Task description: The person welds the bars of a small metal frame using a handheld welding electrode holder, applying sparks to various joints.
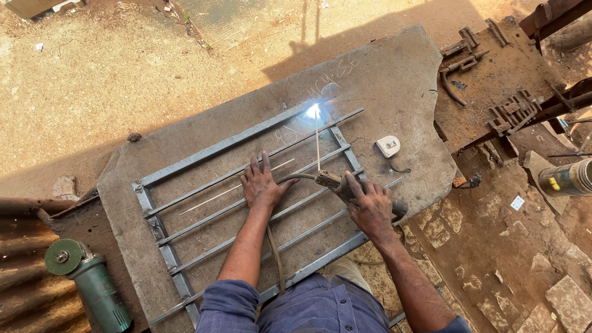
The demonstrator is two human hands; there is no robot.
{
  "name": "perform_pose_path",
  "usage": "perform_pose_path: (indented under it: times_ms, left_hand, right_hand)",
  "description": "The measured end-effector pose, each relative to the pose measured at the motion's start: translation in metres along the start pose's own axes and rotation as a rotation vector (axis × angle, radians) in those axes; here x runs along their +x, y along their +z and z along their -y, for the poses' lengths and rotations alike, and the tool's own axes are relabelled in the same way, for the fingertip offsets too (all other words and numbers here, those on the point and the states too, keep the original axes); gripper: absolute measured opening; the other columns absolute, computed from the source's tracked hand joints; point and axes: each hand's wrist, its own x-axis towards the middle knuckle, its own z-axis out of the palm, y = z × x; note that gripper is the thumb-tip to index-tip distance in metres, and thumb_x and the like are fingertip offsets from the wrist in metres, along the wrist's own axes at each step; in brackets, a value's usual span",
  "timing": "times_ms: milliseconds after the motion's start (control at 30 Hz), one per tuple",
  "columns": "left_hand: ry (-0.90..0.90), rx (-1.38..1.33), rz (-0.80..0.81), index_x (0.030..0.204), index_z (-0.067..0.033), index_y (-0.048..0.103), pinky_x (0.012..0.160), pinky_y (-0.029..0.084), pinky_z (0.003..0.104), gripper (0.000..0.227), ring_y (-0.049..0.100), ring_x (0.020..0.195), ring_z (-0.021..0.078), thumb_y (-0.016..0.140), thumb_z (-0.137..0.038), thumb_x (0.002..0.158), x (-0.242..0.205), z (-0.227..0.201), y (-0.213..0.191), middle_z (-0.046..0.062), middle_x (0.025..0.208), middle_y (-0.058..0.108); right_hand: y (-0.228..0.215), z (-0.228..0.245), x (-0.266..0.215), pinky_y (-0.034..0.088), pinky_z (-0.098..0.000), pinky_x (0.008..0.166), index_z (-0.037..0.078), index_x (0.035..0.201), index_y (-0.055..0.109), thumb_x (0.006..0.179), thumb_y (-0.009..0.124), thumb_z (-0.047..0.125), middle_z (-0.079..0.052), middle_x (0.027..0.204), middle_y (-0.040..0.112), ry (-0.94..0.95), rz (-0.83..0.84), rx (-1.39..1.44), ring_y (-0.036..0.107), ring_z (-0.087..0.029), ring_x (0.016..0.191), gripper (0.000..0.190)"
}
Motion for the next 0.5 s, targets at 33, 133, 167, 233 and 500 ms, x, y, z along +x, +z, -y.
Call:
perform_pose_path:
  times_ms: [33, 133, 167, 233, 500]
  left_hand:
    - [-0.003, 0.001, 0.007, 0.165, -0.0180, 0.006, 0.119, 0.023, 0.054, 0.141, 0.024, 0.150, 0.0391, 0.059, -0.099, 0.062, -0.0001, 0.0005, 0.0002, 0.018, 0.167, 0.017]
    - [-0.010, -0.010, 0.013, 0.165, -0.0186, 0.006, 0.118, 0.022, 0.055, 0.142, 0.023, 0.150, 0.0391, 0.059, -0.099, 0.061, 0.0018, 0.0003, -0.0003, 0.017, 0.168, 0.016]
    - [-0.012, -0.015, 0.012, 0.164, -0.0189, 0.006, 0.118, 0.022, 0.055, 0.142, 0.022, 0.150, 0.0392, 0.060, -0.098, 0.060, 0.0021, 0.0002, 0.0001, 0.017, 0.167, 0.016]
    - [-0.002, -0.006, 0.002, 0.164, -0.0184, 0.006, 0.118, 0.023, 0.055, 0.141, 0.023, 0.149, 0.0392, 0.059, -0.099, 0.061, 0.0021, 0.0007, 0.0007, 0.017, 0.167, 0.017]
    - [0.029, -0.005, -0.078, 0.164, -0.0146, 0.012, 0.116, 0.027, 0.055, 0.141, 0.028, 0.147, 0.0394, 0.061, -0.098, 0.062, -0.0023, 0.0018, 0.0018, 0.019, 0.166, 0.021]
  right_hand:
    - [0.0010, -0.0006, 0.0001, 0.049, -0.0563, 0.093, 0.030, 0.157, 0.039, 0.075, 0.089, 0.026, -0.016, 0.127, 0.067, -0.001, 0.003, -0.001, 0.066, -0.034, 0.110, 0.096]
    - [0.0024, -0.0014, -0.0002, 0.049, -0.0564, 0.093, 0.030, 0.157, 0.038, 0.075, 0.089, 0.027, -0.017, 0.126, 0.067, 0.007, 0.028, 0.004, 0.066, -0.035, 0.110, 0.097]
    - [0.0025, -0.0015, -0.0006, 0.049, -0.0565, 0.093, 0.030, 0.157, 0.037, 0.075, 0.089, 0.027, -0.017, 0.127, 0.067, 0.006, 0.024, 0.002, 0.066, -0.035, 0.110, 0.097]
    - [0.0026, -0.0017, -0.0005, 0.049, -0.0566, 0.093, 0.030, 0.157, 0.037, 0.075, 0.089, 0.026, -0.017, 0.127, 0.067, 0.004, 0.014, 0.000, 0.066, -0.035, 0.110, 0.098]
    - [0.0020, -0.0011, 0.0008, 0.049, -0.0555, 0.091, 0.029, 0.157, 0.038, 0.074, 0.090, 0.028, -0.016, 0.126, 0.067, -0.006, 0.003, -0.009, 0.067, -0.035, 0.109, 0.098]
